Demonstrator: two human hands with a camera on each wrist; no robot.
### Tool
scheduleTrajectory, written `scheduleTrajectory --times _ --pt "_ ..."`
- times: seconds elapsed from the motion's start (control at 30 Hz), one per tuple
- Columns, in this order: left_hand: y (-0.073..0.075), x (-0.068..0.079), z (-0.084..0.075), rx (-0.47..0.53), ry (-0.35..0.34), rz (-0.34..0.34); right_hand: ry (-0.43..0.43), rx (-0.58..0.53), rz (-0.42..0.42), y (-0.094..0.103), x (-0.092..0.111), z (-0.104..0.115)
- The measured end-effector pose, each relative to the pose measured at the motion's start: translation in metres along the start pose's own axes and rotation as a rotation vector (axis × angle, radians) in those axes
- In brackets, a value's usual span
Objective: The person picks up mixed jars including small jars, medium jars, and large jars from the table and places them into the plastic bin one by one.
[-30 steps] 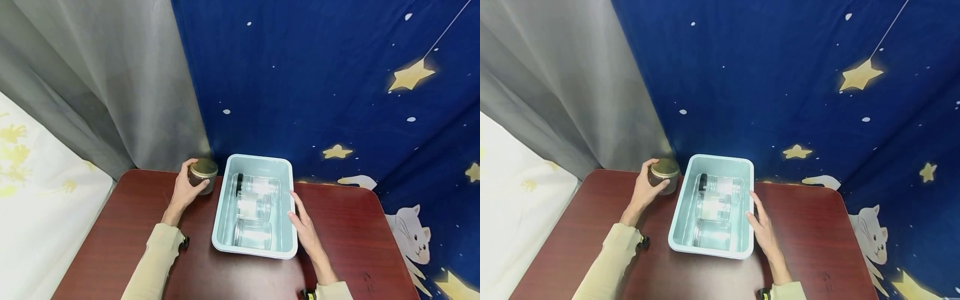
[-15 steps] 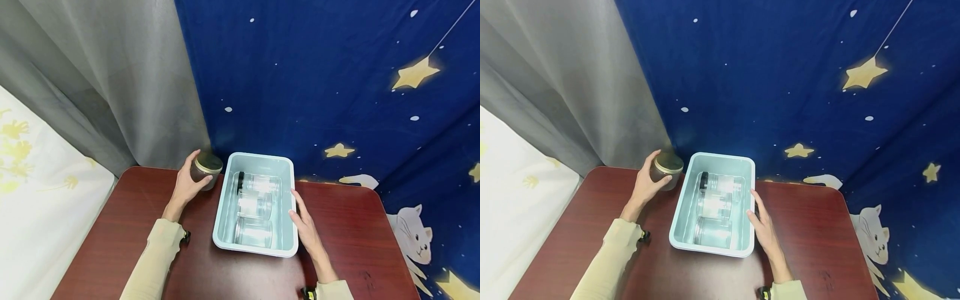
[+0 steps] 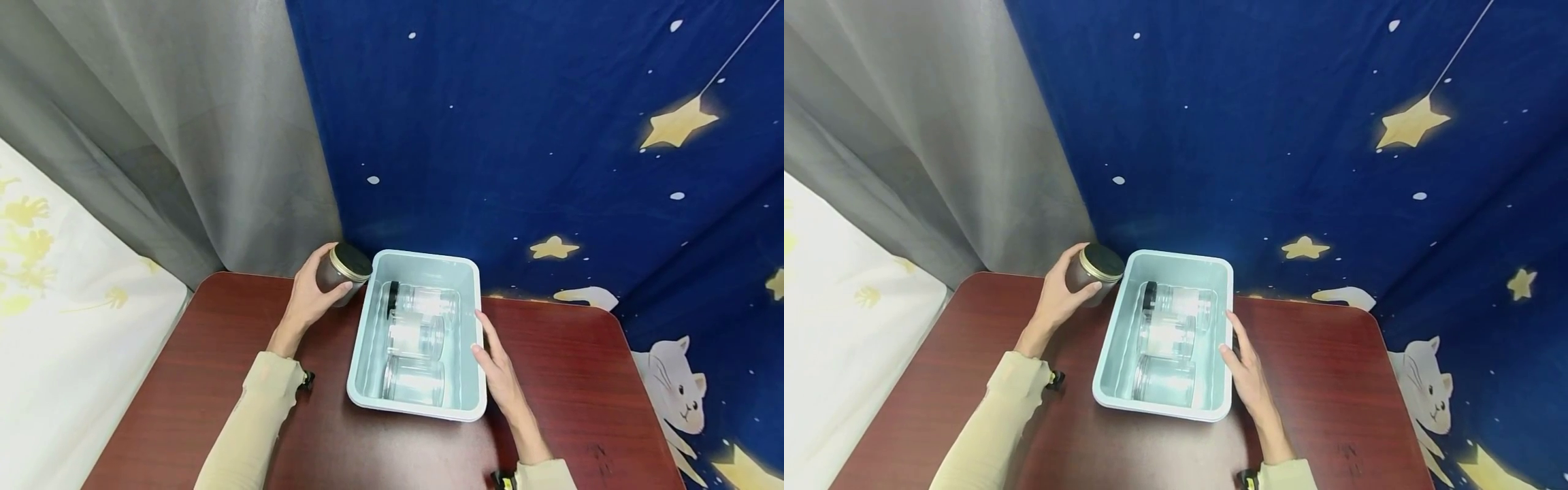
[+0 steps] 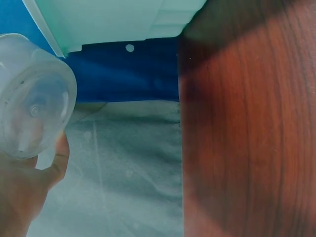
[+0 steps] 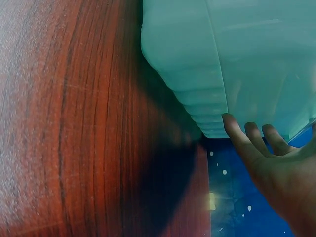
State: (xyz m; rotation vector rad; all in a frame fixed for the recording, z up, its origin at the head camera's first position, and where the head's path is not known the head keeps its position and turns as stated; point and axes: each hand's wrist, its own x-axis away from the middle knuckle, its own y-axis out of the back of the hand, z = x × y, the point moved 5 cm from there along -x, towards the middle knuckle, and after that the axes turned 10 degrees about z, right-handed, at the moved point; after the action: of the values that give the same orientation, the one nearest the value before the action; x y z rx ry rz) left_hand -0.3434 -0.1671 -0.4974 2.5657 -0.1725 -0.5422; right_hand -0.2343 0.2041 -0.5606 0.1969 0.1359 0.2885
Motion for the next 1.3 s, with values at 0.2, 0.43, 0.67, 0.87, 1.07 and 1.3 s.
scheduleTrajectory --times 0.2,0.43,0.67,0.87,1.07,1.3 --pt "-0.001 -0.004 -0.006 -0.018 -0.030 0.012 -0.031 0.002 -0.004 0.000 0.000 0.001" --pt "-0.003 -0.009 -0.012 0.022 -0.058 0.031 -0.030 0.012 -0.013 0.001 0.000 0.000" --pt "-0.007 -0.015 -0.022 -0.012 -0.097 0.071 -0.014 0.010 -0.011 0.001 0.001 -0.001" --pt "-0.011 -0.020 -0.029 -0.009 -0.116 0.101 -0.001 0.027 0.008 0.001 0.001 0.000" --pt "-0.013 -0.022 -0.032 -0.001 -0.134 0.114 0.001 0.036 0.009 0.001 0.001 0.001" --pt "-0.018 -0.030 -0.040 -0.010 -0.157 0.147 -0.010 0.003 -0.005 0.000 0.000 -0.001"
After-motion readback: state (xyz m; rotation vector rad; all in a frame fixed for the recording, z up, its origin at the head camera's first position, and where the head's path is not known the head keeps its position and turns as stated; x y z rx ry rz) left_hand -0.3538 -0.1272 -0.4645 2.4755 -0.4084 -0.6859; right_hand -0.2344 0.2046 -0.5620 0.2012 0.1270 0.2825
